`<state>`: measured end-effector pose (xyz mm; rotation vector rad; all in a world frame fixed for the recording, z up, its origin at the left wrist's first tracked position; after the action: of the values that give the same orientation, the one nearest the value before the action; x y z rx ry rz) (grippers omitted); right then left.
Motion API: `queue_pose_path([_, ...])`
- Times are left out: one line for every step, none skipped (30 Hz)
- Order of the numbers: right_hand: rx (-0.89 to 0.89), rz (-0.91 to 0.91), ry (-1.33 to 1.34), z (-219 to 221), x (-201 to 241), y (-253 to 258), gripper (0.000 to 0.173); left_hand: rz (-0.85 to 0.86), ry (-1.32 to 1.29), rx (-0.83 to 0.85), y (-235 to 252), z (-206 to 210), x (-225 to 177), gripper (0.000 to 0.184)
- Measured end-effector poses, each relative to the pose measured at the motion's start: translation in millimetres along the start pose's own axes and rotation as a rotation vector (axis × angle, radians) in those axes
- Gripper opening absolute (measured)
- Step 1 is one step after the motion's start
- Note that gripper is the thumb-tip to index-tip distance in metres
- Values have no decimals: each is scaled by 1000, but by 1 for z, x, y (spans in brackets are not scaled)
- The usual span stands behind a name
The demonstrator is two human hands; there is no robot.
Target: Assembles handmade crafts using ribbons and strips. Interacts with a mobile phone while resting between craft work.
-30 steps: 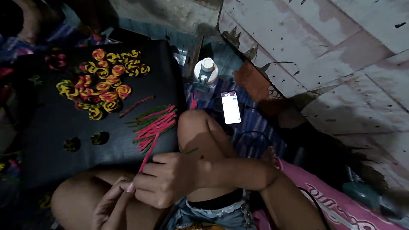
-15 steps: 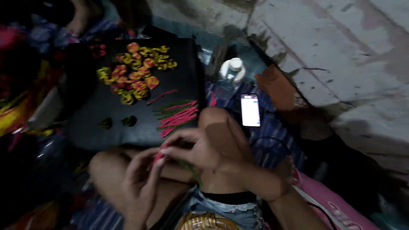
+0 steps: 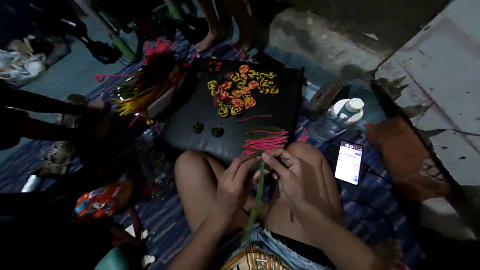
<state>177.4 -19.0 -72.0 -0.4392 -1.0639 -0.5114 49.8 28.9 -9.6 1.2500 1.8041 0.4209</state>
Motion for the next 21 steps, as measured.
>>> queue_pose_path([-11,-11,3,1,-1,-3,9,-38,-66,-55,-2,0,5,22])
queue_pose_path([-22,-36,-1,1,-1,-5,10,-106,-165,-108,-4,0,11,20])
queue_pose_path([-34,-83,-19,2,1,-6,10,-201,-275,-166,-7,2,19,17])
queue_pose_path([-44,-163,-54,2,4,-8,11,-333,-387,-231,-10,5,28,12])
queue_pose_path([-49,-261,-104,2,9,-9,10,-520,-506,-250,-13,11,36,11])
queue_pose_path([-49,-364,-156,2,16,-11,10,-744,-650,-205,-17,23,41,18])
queue_pose_path([-43,-450,-206,1,22,-11,9,-962,-809,-120,-22,38,44,26])
queue_pose_path([-29,-512,-246,1,27,-11,9,-1102,-935,-22,-27,51,43,31])
queue_pose_path([-8,-548,-278,1,31,-10,9,-1135,-975,23,-28,55,42,30])
queue_pose_path([11,-564,-306,0,33,-10,8,-1062,-900,1,-23,49,43,25])
queue_pose_path([24,-559,-319,0,34,-9,7,-899,-759,-60,-16,37,43,14])
queue_pose_path([27,-544,-322,-1,36,-8,7,-690,-609,-112,-7,24,39,2])
queue_pose_path([20,-525,-323,-2,36,-7,7,-493,-444,-112,-1,15,33,13])
queue_pose_path([8,-507,-333,-3,37,-7,7,-341,-285,-87,3,9,27,20])
queue_pose_path([-5,-501,-358,-4,39,-7,7,-228,-151,-38,6,6,20,22])
queue_pose_path([-9,-515,-386,-3,42,-6,7,-147,-62,20,8,6,13,23])
queue_pose_path([4,-533,-410,-2,46,-6,7,-98,-42,73,9,7,8,24])
queue_pose_path([32,-552,-419,1,50,-6,7,-94,-101,117,10,8,6,24])
queue_pose_path([63,-558,-422,4,54,-6,8,-141,-236,152,10,9,8,23])
queue_pose_path([95,-550,-412,7,57,-7,9,-230,-423,167,7,11,12,20])
queue_pose_path([130,-529,-386,10,58,-8,10,-355,-630,169,3,14,16,17])
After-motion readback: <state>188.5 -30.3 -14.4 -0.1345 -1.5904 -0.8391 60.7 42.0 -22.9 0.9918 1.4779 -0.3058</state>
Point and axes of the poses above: each hand's wrist, its own y-axis towards the middle knuckle, its own z-axis out of the palm, x = y × z, the point moved 9 cm from there along y, towards the middle knuckle, and after that the axes turned 3 degrees about z, right-handed, at the moved point
